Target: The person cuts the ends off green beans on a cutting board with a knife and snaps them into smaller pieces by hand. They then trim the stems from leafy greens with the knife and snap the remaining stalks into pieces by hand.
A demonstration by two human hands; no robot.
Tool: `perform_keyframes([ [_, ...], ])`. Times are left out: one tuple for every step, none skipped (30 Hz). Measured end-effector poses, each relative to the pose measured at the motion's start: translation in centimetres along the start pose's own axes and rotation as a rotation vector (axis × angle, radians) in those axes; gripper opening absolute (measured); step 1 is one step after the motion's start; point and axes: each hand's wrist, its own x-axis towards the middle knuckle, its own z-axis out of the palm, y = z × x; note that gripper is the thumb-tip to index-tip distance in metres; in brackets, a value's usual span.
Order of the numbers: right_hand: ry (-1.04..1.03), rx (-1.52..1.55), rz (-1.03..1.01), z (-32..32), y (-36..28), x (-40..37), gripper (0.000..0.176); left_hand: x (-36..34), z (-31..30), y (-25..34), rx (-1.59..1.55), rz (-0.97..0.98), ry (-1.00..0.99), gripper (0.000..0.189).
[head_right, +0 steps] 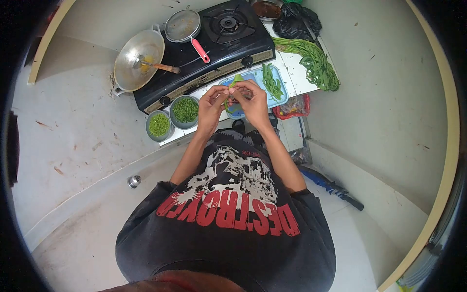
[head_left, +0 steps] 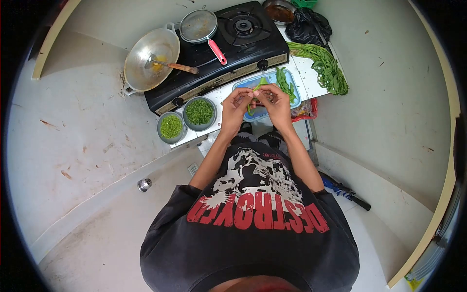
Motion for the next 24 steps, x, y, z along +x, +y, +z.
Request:
perform_keyframes([
  [0.001,-0.001,0.003,0.0,0.0,0.0,0.015,0.1,0.0,-0.1,-0.009,-0.006,-0.009,0.015],
  [0.007,0.052,0.03,0.0,-0.1,-0.2,0.014,0.0,0.0,-0.1,-0.018,-0.013,-0.018,0.015],
  [0.014,0.105,0.055,0.1,-0.2,-0.2,0.014,0.0,0.0,-0.1,-0.04,-0.026,-0.025,0.015],
  [0.019,0.158,0.079,0.1,-0.4,-0.2,0.014,0.0,0.1,0.0,-0.063,-0.038,-0.032,0.015],
  [0.021,0.196,0.1,0.2,-0.7,-0.3,0.013,0.0,0.1,0.1,-0.086,-0.05,-0.038,0.015],
  [0.023,0.235,0.122,0.4,-1.1,-0.5,0.012,0.0,0.0,0.0,-0.141,-0.071,-0.047,0.014],
  [0.025,0.273,0.143,0.4,-1.3,-0.6,0.012,0.0,-0.1,-0.2,-0.197,-0.092,-0.056,0.014],
  [0.033,0.295,0.156,0.5,-1.1,-0.8,0.011,0.0,-0.2,-0.3,-0.252,-0.113,-0.064,0.013],
  [0.041,0.318,0.169,0.6,-0.8,-0.9,0.01,-0.1,-0.1,-0.2,-0.275,-0.138,-0.057,0.013],
  [0.049,0.341,0.181,0.6,-0.6,-1.0,0.01,-0.3,0.1,0.0,-0.297,-0.163,-0.05,0.014],
  [0.051,0.373,0.175,0.7,-0.3,-1.1,0.01,-0.4,0.2,0.0,-0.32,-0.188,-0.043,0.015],
  [0.053,0.406,0.169,0.9,-0.1,-1.2,0.009,-0.5,0.3,-0.1,-0.342,-0.195,-0.057,0.015],
  [0.054,0.438,0.162,1.0,0.1,-1.3,0.009,-0.5,0.3,-0.2,-0.363,-0.202,-0.07,0.015],
  [0.053,0.471,0.168,1.0,0.2,-1.5,0.01,-0.6,0.3,-0.3,-0.385,-0.209,-0.084,0.015],
  [0.051,0.505,0.173,1.0,0.3,-1.6,0.011,-0.6,0.5,-0.2,-0.366,-0.214,-0.084,0.016],
  [0.05,0.54,0.178,1.0,0.2,-1.7,0.012,-0.7,0.7,0.0,-0.347,-0.219,-0.085,0.017],
  [0.068,0.571,0.177,1.1,0.1,-1.8,0.012,-0.7,0.7,0.2,-0.328,-0.223,-0.085,0.018],
  [0.086,0.602,0.175,1.3,-0.3,-1.8,0.011,-0.6,0.6,0.0,-0.32,-0.22,-0.106,0.019],
  [0.105,0.633,0.174,1.4,-0.5,-1.8,0.011,-0.5,0.3,-0.3,-0.312,-0.217,-0.126,0.02],
  [0.117,0.68,0.165,1.4,-0.5,-1.7,0.011,-0.4,0.2,-0.4,-0.304,-0.213,-0.146,0.021],
  [0.129,0.727,0.156,1.3,-0.4,-1.6,0.011,-0.5,0.2,-0.3,-0.319,-0.212,-0.143,0.021],
  [0.141,0.773,0.146,1.1,-0.4,-1.5,0.012,-0.6,0.2,-0.2,-0.334,-0.21,-0.14,0.021],
  [0.153,0.781,0.139,0.7,-0.2,-1.3,0.012,-0.6,0.1,-0.1,-0.349,-0.208,-0.137,0.021],
  [0.165,0.789,0.133,0.2,0.0,-1.0,0.011,-0.5,-0.1,-0.1,-0.36,-0.209,-0.121,0.021],
])
